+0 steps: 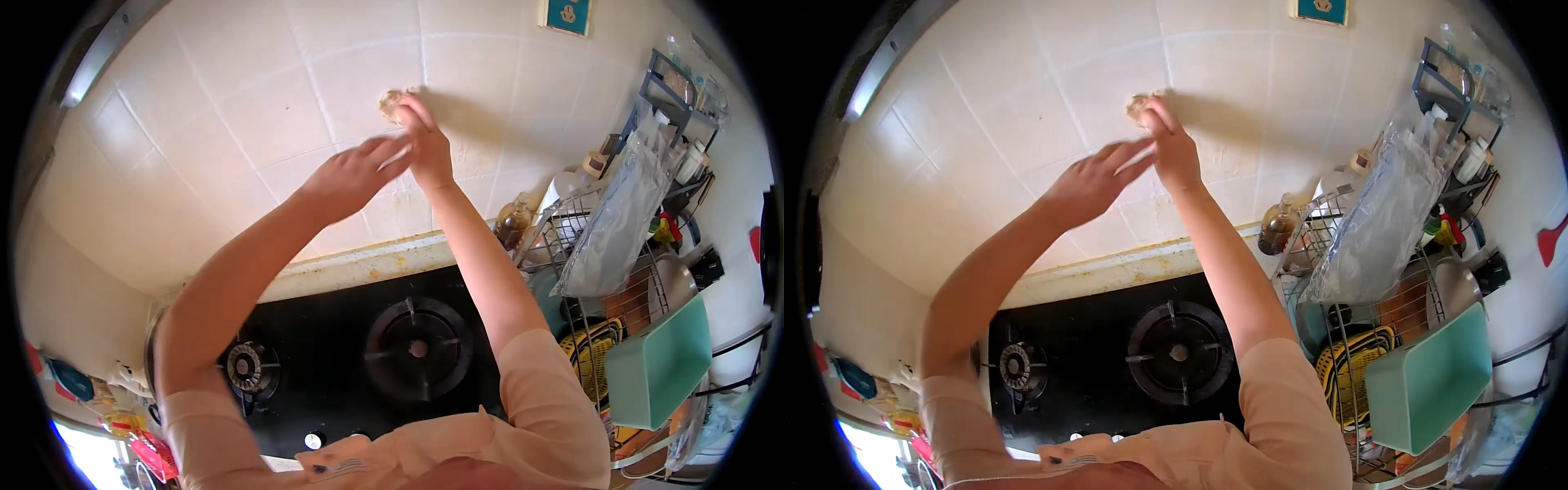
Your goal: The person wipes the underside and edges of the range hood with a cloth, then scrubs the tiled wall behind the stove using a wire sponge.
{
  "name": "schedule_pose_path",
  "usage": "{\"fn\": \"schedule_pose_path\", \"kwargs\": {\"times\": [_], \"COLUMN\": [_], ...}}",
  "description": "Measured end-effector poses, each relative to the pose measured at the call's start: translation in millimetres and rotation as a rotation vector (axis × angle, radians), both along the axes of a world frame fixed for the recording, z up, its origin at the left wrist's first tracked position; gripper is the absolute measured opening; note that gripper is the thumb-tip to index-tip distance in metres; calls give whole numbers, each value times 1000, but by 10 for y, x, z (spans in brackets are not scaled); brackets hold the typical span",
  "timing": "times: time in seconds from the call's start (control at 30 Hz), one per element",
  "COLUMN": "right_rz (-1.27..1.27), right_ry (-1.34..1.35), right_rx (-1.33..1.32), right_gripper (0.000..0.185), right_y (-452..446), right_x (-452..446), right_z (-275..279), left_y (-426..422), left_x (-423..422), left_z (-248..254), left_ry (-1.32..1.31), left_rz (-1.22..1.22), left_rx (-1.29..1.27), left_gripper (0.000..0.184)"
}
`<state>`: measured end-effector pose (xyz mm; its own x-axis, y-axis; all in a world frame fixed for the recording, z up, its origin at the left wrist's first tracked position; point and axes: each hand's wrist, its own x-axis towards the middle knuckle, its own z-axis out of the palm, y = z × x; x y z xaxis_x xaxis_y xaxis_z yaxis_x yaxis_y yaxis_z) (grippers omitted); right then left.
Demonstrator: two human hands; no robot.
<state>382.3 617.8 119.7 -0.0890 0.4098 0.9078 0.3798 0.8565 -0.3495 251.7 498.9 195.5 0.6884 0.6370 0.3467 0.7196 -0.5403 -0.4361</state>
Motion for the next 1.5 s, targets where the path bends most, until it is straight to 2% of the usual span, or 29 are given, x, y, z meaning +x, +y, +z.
{"fn": "schedule_pose_path", "kwargs": {"times": [0.03, 0.13, 0.17, 0.27, 0.3, 0.33, 0.4, 0.47, 0.53, 0.6, 0.67, 0.7, 0.73, 0.77, 0.8, 0.87, 0.9, 0.97, 1.0, 1.07, 1.13, 1.17, 1.27, 1.37, 1.4, 1.43, 1.5], "right_rz": [-31, 0, -10, -157, -89, -21, 67, 140, 366, 511, 490, 424, 359, 280, 197, 135, 79, -1, -26, -70, -107, -109, -92, -70, -72, -73, -51], "right_ry": [233, 272, 282, 400, 462, 527, 509, 370, 382, 291, 186, 201, 221, 189, 156, 128, 87, 18, -10, -66, -124, -138, -135, -98, -98, -99, -63], "right_rx": [65, -245, -284, -220, -340, -461, -411, -698, -780, -799, -871, -887, -908, -895, -871, -924, -971, -1047, -1076, -1058, -978, -983, -980, -971, -989, -1003, -1026], "right_gripper": [16, 13, 21, 21, 20, 19, 12, 6, 12, 15, 16, 16, 16, 16, 16, 17, 16, 16, 16, 16, 16, 16, 16, 16, 16, 16, 15], "right_y": [-1, 67, 195, -40, -236, -491, -1079, -1847, -2416, -2816, -3022, -3064, -3130, -3211, -3284, -3533, -3679, -3891, -3971, -4027, -4025, -4030, -3982, -4000, -4025, -4041, -4057], "right_x": [-38, 93, 114, 157, 146, 128, 101, 181, 215, 393, 659, 807, 951, 1110, 1283, 1631, 1779, 2022, 2128, 2242, 2322, 2360, 2370, 2378, 2382, 2379, 2359], "right_z": [48, 68, -28, -86, -170, -303, -693, -971, -1324, -1543, -1630, -1681, -1730, -1767, -1801, -1936, -2044, -2195, -2235, -2332, -2476, -2482, -2476, -2466, -2460, -2453, -2434], "left_y": [196, 637, 776, 985, 1062, 1133, 1270, 1336, 1453, 1725, 1950, 1698, 1439, 1557, 1560, 1661, 1708, 1736, 1729, 1780, 1990, 2078, 1819, 1743, 1632, 1620, 1271], "left_x": [107, 315, 304, 278, 236, 215, 252, 456, 748, 904, 837, 926, 978, 765, 646, 535, 626, 884, 1090, 1537, 1793, 1822, 1658, 924, 714, 424, 172], "left_z": [-26, -42, -97, -127, -130, -56, 138, 590, 845, 704, -37, -262, -413, -765, -819, -555, -350, 163, 354, 561, 330, 70, -445, -471, -369, -262, 2], "left_ry": [-82, -339, -304, -115, -33, -85, -192, -330, -567, -734, -706, -522, -376, 17, 202, 89, -78, -218, -190, -744, -751, -499, -130, 33, -144, -196, -349], "left_rz": [45, 61, -4, -64, -132, -134, -138, -152, -195, -232, -492, -223, -51, -305, -298, -480, -426, -323, -274, -374, -400, -480, -267, -355, -321, -271, -140], "left_rx": [30, -4, 57, 207, 332, 401, 518, 696, 768, 498, 71, -182, -316, 113, 86, 216, 104, 261, 531, -4, -137, 21, 18, 147, 76, 114, 407], "left_gripper": [54, 49, 40, 30, 28, 28, 29, 28, 22, 17, 23, 29, 32, 32, 34, 34, 32, 31, 31, 27, 23, 20, 26, 32, 33, 29, 25]}}
